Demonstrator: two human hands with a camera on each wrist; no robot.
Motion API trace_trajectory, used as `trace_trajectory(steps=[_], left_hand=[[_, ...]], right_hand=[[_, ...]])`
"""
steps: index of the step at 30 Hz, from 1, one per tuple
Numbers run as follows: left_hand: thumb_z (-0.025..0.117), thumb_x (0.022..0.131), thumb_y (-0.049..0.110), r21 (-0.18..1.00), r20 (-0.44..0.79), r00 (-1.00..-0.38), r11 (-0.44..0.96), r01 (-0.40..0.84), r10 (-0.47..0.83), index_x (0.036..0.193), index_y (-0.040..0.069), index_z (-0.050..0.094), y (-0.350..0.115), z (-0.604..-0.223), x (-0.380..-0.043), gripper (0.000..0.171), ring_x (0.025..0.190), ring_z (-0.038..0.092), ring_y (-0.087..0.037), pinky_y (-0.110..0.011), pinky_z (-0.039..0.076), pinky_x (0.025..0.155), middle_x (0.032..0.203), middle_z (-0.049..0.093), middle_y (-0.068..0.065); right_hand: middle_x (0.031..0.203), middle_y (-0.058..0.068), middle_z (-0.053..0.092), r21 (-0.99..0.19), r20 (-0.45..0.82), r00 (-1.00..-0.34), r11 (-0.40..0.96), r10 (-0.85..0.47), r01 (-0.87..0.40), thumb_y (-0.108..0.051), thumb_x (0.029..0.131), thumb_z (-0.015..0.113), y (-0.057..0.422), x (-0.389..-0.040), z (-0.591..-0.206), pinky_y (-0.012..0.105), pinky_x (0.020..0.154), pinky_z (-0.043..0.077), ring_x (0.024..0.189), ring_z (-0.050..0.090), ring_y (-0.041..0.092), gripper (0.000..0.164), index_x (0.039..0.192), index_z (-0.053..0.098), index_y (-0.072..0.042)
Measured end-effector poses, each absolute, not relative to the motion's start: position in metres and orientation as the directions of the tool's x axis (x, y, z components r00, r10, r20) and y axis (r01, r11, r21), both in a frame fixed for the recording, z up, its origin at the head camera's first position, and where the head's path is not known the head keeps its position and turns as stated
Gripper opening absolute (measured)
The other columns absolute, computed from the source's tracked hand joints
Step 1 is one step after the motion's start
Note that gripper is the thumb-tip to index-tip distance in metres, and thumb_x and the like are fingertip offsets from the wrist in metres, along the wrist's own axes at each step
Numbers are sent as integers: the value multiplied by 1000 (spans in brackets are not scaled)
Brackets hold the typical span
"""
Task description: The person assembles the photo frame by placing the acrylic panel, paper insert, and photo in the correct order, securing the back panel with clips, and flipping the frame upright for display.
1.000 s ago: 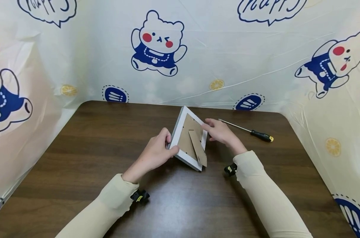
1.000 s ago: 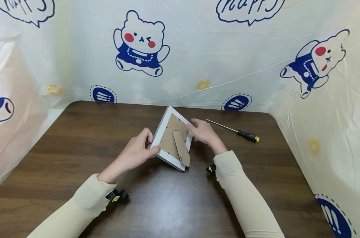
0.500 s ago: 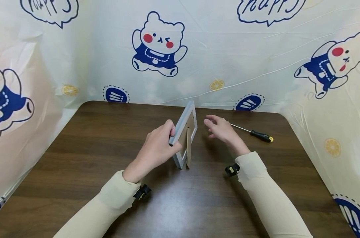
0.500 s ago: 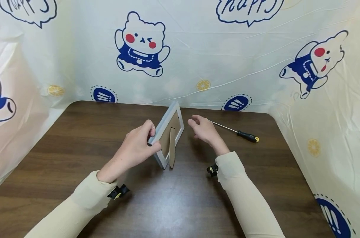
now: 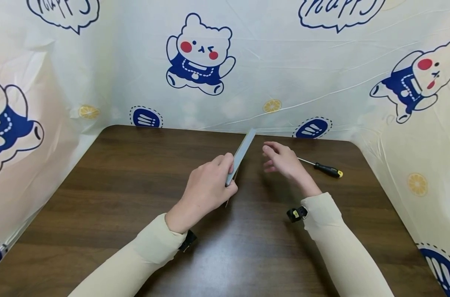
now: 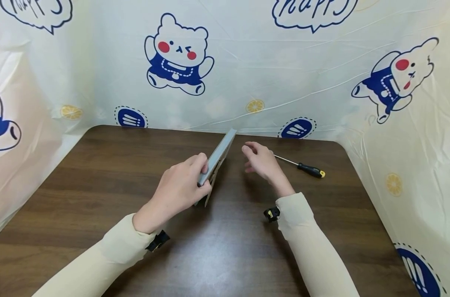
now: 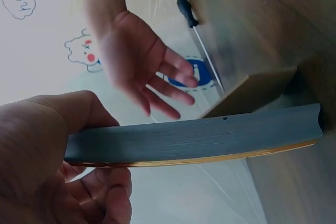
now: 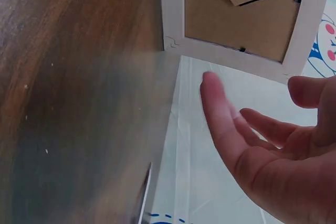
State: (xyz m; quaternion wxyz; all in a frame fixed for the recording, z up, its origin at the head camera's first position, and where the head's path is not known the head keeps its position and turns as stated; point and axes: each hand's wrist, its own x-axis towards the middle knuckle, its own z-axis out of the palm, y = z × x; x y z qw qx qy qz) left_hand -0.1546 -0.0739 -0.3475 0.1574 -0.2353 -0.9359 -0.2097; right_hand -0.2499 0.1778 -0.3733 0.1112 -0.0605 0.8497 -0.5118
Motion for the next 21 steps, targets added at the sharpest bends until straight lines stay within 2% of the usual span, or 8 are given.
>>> trace_trajectory(steps=[4, 8, 15, 21], left_hand=[[76, 84, 11, 293, 402, -828, 802, 521, 392, 96, 16, 48, -68, -348, -151, 30, 58, 48, -14, -28, 38, 46, 79, 50, 4], [81, 87, 20, 271, 403, -812, 793, 546, 421, 100, 17, 51, -61, -348, -147, 33, 64, 51, -13, -28, 42, 50, 84, 54, 4], [84, 90, 31, 235, 429, -764, 758, 609, 482, 104, 17, 54, -48, -351, -142, 36, 70, 53, -13, -27, 46, 54, 88, 58, 5], [87, 89, 39, 202, 446, -728, 735, 648, 520, 105, 17, 56, -38, -355, -139, 41, 69, 53, -11, -26, 45, 54, 87, 57, 7]], right_hand=[[133, 32, 63, -917, -125, -971, 397, -204, 35, -36, 116, 44, 181, -247, -368, 50, 86, 66, 104, 71, 49, 55, 161, 41, -5], [128, 32, 65, -920, -119, -970, 390, -211, 28, -39, 116, 42, 183, -245, -360, 48, 83, 66, 100, 73, 46, 57, 162, 39, -5], [120, 33, 65, -920, -110, -970, 392, -218, 16, -40, 116, 42, 185, -245, -354, 49, 81, 67, 85, 75, 32, 58, 161, 39, -5], [114, 29, 64, -906, -123, -970, 423, -212, 23, -41, 115, 43, 188, -245, -359, 48, 76, 67, 77, 74, 27, 61, 163, 34, -4]])
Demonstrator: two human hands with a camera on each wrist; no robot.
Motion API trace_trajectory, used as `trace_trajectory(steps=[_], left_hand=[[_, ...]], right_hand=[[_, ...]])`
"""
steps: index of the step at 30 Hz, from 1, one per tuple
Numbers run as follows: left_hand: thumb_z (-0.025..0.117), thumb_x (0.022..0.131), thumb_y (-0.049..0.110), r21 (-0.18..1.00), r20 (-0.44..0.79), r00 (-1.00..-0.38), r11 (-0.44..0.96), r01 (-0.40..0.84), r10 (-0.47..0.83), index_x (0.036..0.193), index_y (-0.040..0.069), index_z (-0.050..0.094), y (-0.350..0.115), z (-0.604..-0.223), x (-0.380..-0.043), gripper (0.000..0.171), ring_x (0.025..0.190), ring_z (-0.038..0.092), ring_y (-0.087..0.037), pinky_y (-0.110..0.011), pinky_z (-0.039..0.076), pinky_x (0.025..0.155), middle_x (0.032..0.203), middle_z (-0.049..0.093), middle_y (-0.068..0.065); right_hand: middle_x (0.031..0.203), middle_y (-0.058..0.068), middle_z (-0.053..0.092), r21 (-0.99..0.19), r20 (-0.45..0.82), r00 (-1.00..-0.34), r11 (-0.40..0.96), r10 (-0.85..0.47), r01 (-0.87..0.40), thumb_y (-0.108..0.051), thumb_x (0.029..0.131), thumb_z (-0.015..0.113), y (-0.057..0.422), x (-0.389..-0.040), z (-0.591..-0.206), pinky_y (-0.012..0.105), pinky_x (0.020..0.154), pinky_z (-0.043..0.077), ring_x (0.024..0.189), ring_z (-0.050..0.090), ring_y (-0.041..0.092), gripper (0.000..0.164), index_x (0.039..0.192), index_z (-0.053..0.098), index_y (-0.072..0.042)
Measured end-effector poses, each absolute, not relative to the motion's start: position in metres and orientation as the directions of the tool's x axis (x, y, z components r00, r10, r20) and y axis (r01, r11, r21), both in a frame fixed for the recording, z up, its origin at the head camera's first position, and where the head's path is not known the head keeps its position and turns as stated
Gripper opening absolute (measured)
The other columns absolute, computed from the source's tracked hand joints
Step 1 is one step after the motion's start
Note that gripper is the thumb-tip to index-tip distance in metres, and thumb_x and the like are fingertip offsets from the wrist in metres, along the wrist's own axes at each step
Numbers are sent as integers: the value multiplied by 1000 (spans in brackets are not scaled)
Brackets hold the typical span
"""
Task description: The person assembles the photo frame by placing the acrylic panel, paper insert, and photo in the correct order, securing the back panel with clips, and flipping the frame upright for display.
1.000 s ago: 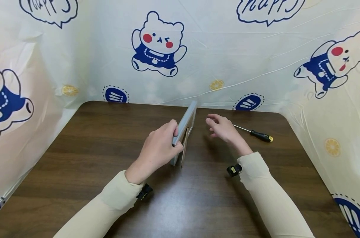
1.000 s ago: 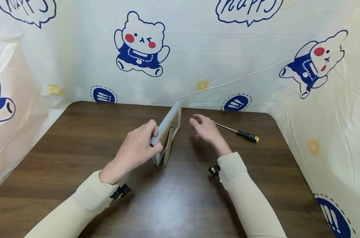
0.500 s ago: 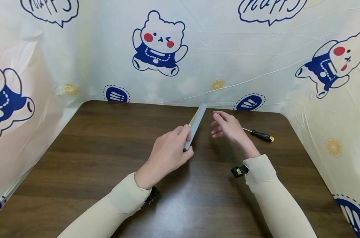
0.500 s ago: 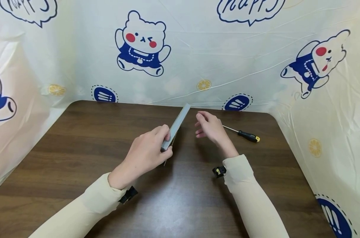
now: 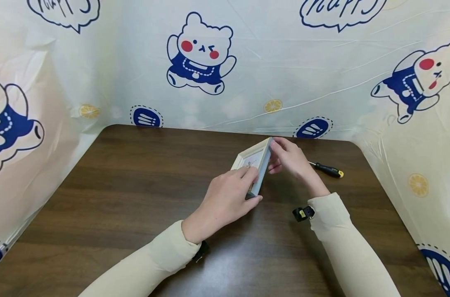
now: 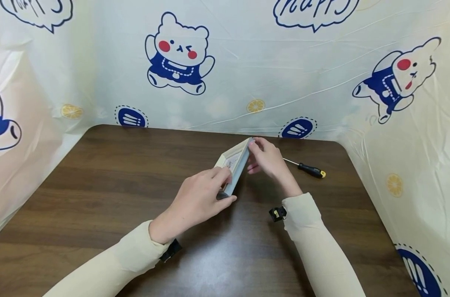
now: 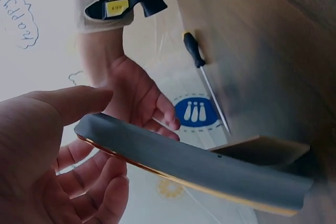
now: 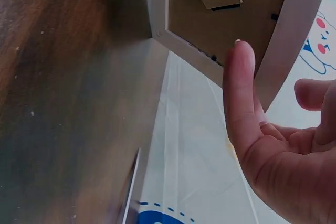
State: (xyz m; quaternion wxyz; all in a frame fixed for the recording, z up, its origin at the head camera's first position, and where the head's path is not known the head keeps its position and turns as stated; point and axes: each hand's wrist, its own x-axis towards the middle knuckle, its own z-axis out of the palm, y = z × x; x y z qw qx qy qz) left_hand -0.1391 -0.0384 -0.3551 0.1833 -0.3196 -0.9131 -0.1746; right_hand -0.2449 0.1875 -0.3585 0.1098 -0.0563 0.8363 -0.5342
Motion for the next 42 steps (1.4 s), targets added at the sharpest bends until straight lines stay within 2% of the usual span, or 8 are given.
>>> trace_trajectory(steps=[9, 20, 23, 27, 31, 35, 39, 42], left_hand=[[86, 88, 49, 158, 402, -711, 721, 675, 577, 111, 18, 62, -26, -364, -138, 45, 66, 50, -9, -23, 41, 53, 83, 56, 8], [89, 85, 50, 198, 344, -729, 713, 672, 591, 108, 20, 62, -35, -372, -142, 47, 71, 54, -9, -26, 46, 56, 83, 55, 10], [91, 83, 49, 236, 309, -760, 728, 643, 572, 115, 20, 64, -45, -374, -146, 50, 79, 59, -11, -29, 52, 62, 93, 63, 8], [93, 81, 48, 300, 237, -814, 757, 580, 530, 128, 21, 66, -59, -377, -153, 61, 98, 65, -18, -36, 60, 74, 117, 69, 3], [93, 79, 52, 405, 129, -870, 776, 484, 476, 142, 21, 62, -70, -383, -161, 77, 120, 61, -25, -43, 60, 89, 137, 63, -2], [95, 77, 50, 522, 38, -898, 757, 392, 439, 150, 19, 57, -78, -389, -168, 89, 134, 53, -29, -46, 54, 105, 150, 54, -5], [97, 77, 44, 608, -31, -902, 724, 325, 431, 157, 16, 51, -84, -396, -172, 96, 140, 50, -31, -49, 48, 114, 156, 50, -9], [96, 79, 40, 651, -85, -896, 705, 281, 435, 159, 17, 46, -88, -401, -175, 98, 131, 56, -28, -46, 52, 107, 154, 51, -11]], right_hand=[[125, 30, 64, -868, -161, -970, 494, -180, 52, -35, 112, 51, 193, -247, -365, 56, 83, 65, 74, 75, 23, 61, 161, 35, -2], [123, 30, 67, -835, -222, -960, 542, -169, 97, -26, 110, 51, 200, -249, -374, 57, 86, 64, 74, 75, 22, 56, 158, 37, 1], [125, 30, 67, -834, -232, -957, 542, -175, 103, -25, 110, 51, 202, -251, -378, 57, 86, 64, 73, 74, 22, 56, 158, 37, 0], [128, 29, 66, -833, -239, -954, 543, -183, 105, -25, 111, 50, 205, -252, -382, 58, 86, 64, 73, 73, 21, 55, 159, 38, -1], [129, 30, 66, -833, -242, -950, 544, -199, 99, -24, 111, 50, 207, -256, -388, 56, 83, 65, 74, 73, 21, 56, 160, 37, 0], [128, 29, 65, -820, -248, -945, 566, -211, 89, -26, 111, 49, 210, -258, -394, 52, 81, 66, 75, 72, 22, 59, 163, 33, -1], [122, 27, 66, -800, -254, -943, 595, -217, 78, -28, 112, 48, 213, -260, -399, 46, 77, 66, 74, 69, 22, 62, 165, 30, -3], [116, 25, 66, -805, -253, -941, 589, -226, 75, -26, 111, 47, 213, -261, -404, 42, 74, 66, 71, 67, 21, 62, 165, 29, -2]])
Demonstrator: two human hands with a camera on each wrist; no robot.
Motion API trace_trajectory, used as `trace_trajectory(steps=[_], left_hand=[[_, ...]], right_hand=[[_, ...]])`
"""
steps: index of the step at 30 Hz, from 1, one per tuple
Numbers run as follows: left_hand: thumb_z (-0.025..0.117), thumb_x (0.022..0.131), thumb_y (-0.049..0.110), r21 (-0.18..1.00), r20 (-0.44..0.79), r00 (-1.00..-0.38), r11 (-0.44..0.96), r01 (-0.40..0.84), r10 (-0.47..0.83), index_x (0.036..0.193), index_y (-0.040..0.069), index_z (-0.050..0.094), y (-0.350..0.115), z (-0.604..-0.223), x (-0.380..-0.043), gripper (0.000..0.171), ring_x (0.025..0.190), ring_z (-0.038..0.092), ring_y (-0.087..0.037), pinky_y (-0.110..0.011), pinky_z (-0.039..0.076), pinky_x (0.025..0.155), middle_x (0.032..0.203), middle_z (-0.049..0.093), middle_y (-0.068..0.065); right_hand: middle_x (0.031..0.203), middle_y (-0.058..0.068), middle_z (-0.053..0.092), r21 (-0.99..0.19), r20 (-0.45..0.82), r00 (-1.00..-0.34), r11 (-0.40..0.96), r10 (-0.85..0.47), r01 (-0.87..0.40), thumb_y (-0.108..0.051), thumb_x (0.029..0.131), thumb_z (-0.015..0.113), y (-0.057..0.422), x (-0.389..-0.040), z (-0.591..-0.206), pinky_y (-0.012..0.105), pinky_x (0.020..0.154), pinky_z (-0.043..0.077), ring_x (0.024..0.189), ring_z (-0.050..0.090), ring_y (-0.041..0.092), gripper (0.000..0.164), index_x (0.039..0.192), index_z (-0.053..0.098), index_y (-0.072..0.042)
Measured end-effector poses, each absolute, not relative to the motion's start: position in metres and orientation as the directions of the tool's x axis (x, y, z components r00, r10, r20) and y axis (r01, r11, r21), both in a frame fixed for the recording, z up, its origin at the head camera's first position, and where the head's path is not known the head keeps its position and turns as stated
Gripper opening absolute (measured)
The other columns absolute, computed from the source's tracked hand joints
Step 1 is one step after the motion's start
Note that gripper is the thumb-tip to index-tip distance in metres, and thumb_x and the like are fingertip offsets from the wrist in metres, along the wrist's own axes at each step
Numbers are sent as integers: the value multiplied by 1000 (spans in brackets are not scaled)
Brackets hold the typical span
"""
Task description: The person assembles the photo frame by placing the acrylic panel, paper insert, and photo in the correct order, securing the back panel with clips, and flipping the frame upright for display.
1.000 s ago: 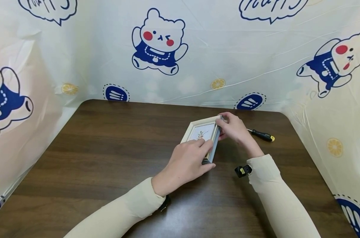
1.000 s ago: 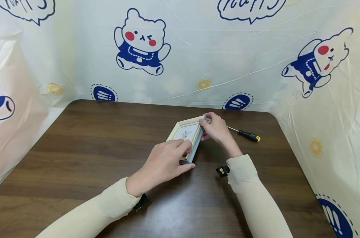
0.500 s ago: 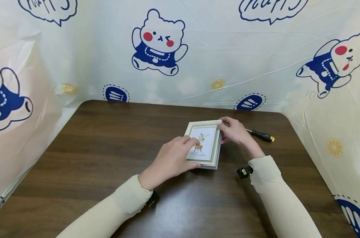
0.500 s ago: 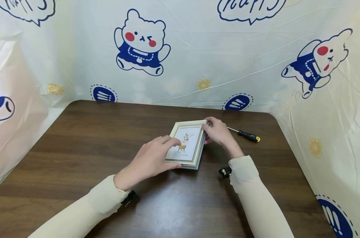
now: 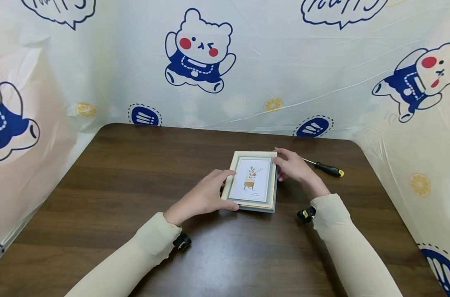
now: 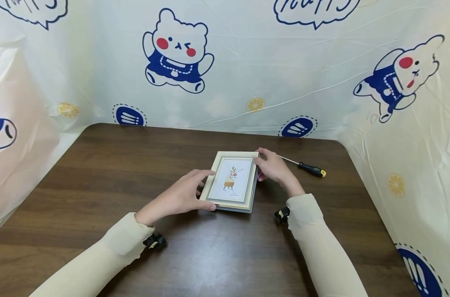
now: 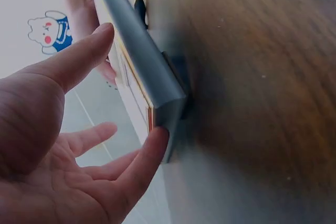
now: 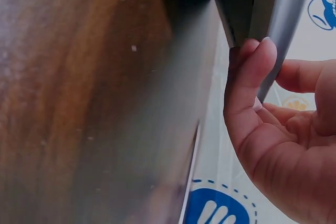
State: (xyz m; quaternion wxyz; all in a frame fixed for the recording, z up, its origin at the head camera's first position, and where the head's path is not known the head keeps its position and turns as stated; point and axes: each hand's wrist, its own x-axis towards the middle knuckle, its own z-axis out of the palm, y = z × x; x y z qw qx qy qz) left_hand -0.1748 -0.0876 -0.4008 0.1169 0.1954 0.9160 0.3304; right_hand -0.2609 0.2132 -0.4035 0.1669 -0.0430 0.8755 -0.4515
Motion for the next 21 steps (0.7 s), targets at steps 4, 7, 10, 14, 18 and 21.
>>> trace_trajectory(steps=[4, 7, 10, 14, 18, 21], left_hand=[[96, 81, 35, 671, -140, -888, 702, 241, 438, 160, 18, 44, -90, -404, -178, 96, 112, 62, -23, -38, 57, 91, 144, 56, -11], [96, 81, 31, 672, -160, -886, 705, 225, 434, 158, 16, 46, -90, -406, -180, 94, 103, 64, -18, -35, 57, 85, 138, 58, -11], [96, 81, 28, 667, -168, -886, 711, 221, 433, 157, 14, 48, -91, -407, -181, 91, 95, 64, -15, -32, 57, 81, 134, 59, -12], [96, 80, 26, 655, -174, -889, 724, 216, 423, 155, 11, 50, -93, -408, -182, 89, 88, 63, -11, -29, 56, 79, 133, 59, -12], [97, 80, 25, 648, -192, -892, 736, 198, 409, 156, 10, 50, -94, -409, -182, 90, 84, 63, -10, -28, 56, 77, 137, 57, -14], [97, 79, 24, 646, -207, -892, 741, 184, 401, 156, 9, 49, -95, -409, -182, 91, 83, 63, -10, -27, 56, 76, 138, 56, -14]], right_hand=[[113, 25, 65, -818, -251, -943, 569, -219, 85, -22, 110, 47, 212, -262, -409, 36, 69, 64, 70, 64, 20, 61, 163, 30, 1], [122, 27, 62, -813, -254, -948, 573, -191, 102, -22, 110, 47, 210, -263, -412, 32, 68, 63, 74, 63, 20, 60, 161, 31, 4], [132, 28, 60, -800, -261, -949, 590, -174, 112, -22, 109, 48, 206, -264, -413, 31, 69, 62, 80, 64, 22, 60, 160, 32, 6], [134, 28, 61, -768, -273, -945, 632, -179, 103, -22, 107, 51, 203, -264, -415, 32, 74, 65, 87, 67, 24, 65, 163, 29, 4], [134, 27, 63, -738, -293, -936, 669, -194, 92, -22, 106, 57, 199, -264, -417, 33, 78, 66, 89, 70, 24, 71, 166, 26, 1], [133, 27, 63, -725, -306, -930, 683, -202, 89, -22, 106, 59, 197, -264, -419, 33, 79, 66, 88, 71, 23, 73, 166, 25, 0]])
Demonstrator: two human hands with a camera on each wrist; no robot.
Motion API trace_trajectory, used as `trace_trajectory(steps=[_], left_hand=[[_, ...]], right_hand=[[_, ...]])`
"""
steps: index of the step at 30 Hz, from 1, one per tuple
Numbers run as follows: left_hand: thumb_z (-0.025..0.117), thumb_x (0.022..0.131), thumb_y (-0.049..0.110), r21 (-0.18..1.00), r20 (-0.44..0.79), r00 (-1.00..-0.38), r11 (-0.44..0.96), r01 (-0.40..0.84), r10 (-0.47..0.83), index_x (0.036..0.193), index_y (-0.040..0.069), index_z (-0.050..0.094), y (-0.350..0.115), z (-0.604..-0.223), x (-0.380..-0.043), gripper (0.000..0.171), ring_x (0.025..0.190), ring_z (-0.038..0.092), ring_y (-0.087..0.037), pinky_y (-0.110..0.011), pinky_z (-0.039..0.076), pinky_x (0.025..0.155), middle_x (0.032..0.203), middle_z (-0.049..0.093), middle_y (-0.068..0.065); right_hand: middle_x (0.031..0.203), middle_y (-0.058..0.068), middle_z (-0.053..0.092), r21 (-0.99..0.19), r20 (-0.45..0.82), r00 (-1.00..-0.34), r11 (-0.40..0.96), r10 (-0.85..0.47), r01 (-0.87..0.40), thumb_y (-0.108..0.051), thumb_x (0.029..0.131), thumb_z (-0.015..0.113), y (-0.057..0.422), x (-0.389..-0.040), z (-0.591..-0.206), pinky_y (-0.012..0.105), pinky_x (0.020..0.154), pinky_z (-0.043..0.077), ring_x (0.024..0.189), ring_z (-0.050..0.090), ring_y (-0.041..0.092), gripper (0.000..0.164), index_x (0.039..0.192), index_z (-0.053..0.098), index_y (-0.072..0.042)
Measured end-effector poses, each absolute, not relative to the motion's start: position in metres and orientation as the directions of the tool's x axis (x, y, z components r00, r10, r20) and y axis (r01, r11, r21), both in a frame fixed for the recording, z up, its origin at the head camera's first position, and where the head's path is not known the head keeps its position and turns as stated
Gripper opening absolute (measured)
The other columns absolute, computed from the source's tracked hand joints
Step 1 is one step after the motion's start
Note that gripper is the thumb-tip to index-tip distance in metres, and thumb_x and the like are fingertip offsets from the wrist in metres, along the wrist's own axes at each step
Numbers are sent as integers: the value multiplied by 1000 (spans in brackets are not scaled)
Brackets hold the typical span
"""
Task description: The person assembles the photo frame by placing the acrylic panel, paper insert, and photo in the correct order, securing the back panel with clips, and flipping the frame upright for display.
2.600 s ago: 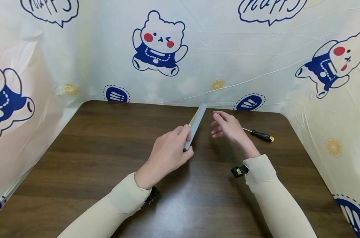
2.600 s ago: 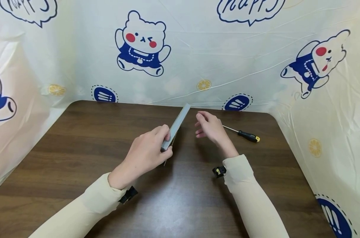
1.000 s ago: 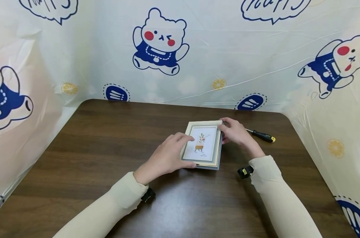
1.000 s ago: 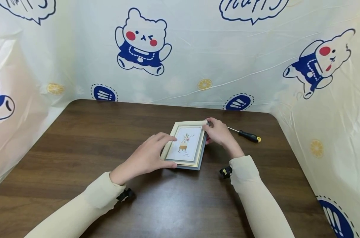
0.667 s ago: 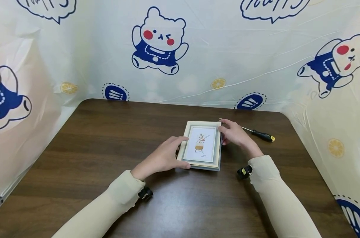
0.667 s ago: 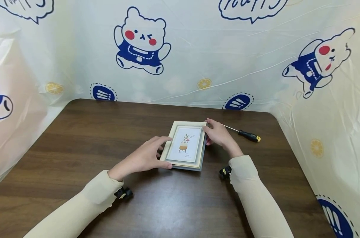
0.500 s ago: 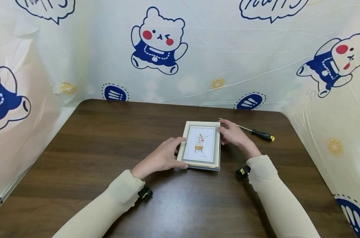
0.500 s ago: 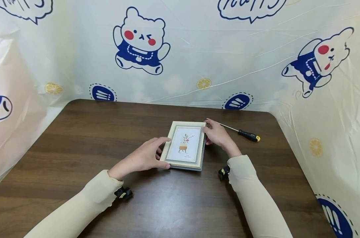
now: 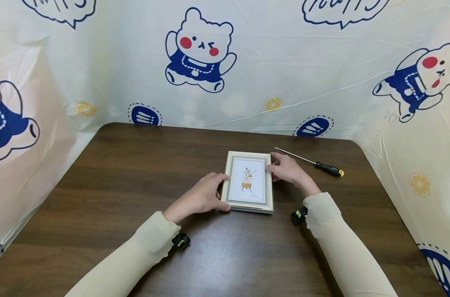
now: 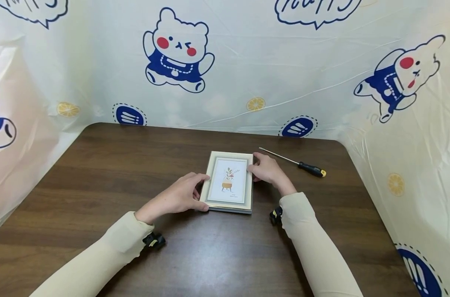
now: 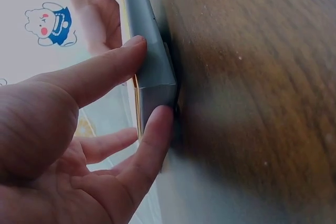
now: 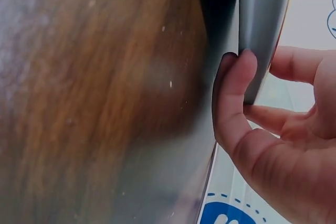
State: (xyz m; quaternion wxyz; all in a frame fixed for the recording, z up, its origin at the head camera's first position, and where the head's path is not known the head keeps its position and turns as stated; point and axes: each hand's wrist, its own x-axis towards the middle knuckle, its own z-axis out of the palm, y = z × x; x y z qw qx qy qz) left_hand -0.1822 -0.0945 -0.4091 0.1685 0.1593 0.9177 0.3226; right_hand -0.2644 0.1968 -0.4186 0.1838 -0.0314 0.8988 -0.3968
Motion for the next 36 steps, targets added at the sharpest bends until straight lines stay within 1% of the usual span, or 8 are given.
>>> trace_trajectory(steps=[5, 12, 18, 25, 31, 36], left_hand=[[98, 79, 23, 648, -210, -894, 741, 175, 395, 155, 9, 50, -95, -410, -183, 91, 83, 63, -10, -28, 56, 75, 137, 55, -14], [98, 77, 20, 654, -211, -903, 741, 155, 375, 154, 7, 50, -94, -412, -181, 91, 82, 64, -10, -28, 56, 74, 136, 53, -14], [98, 78, 20, 640, -212, -908, 753, 151, 362, 154, 6, 49, -93, -409, -179, 92, 82, 64, -11, -29, 56, 74, 138, 52, -16], [98, 78, 22, 612, -205, -911, 773, 166, 358, 155, 4, 49, -98, -406, -180, 93, 79, 63, -13, -32, 56, 75, 139, 52, -17], [97, 79, 24, 591, -207, -910, 787, 178, 360, 156, 4, 48, -104, -406, -181, 93, 80, 62, -15, -33, 56, 78, 139, 53, -17], [97, 79, 24, 593, -219, -907, 787, 169, 360, 156, 5, 48, -107, -405, -181, 93, 82, 64, -16, -35, 57, 80, 142, 51, -17]], right_hand=[[132, 27, 65, -709, -309, -929, 700, -202, 84, -22, 104, 60, 194, -267, -420, 31, 76, 65, 87, 71, 22, 74, 166, 27, 1], [118, 21, 67, -675, -303, -931, 735, -201, 61, -21, 102, 62, 190, -271, -424, 27, 69, 61, 82, 66, 22, 72, 164, 33, 2], [115, 20, 66, -658, -299, -928, 752, -220, 34, -21, 103, 62, 184, -274, -424, 27, 65, 60, 77, 65, 20, 71, 164, 32, 2], [111, 20, 68, -634, -274, -927, 773, -256, -26, -21, 107, 60, 176, -274, -424, 29, 63, 58, 68, 64, 19, 70, 165, 28, 4], [109, 18, 67, -622, -277, -924, 782, -262, -36, -23, 108, 60, 172, -274, -424, 28, 62, 57, 68, 64, 19, 71, 165, 28, 2], [108, 17, 65, -620, -293, -919, 784, -265, -29, -27, 109, 59, 170, -273, -423, 29, 65, 56, 70, 63, 20, 72, 166, 26, 0]])
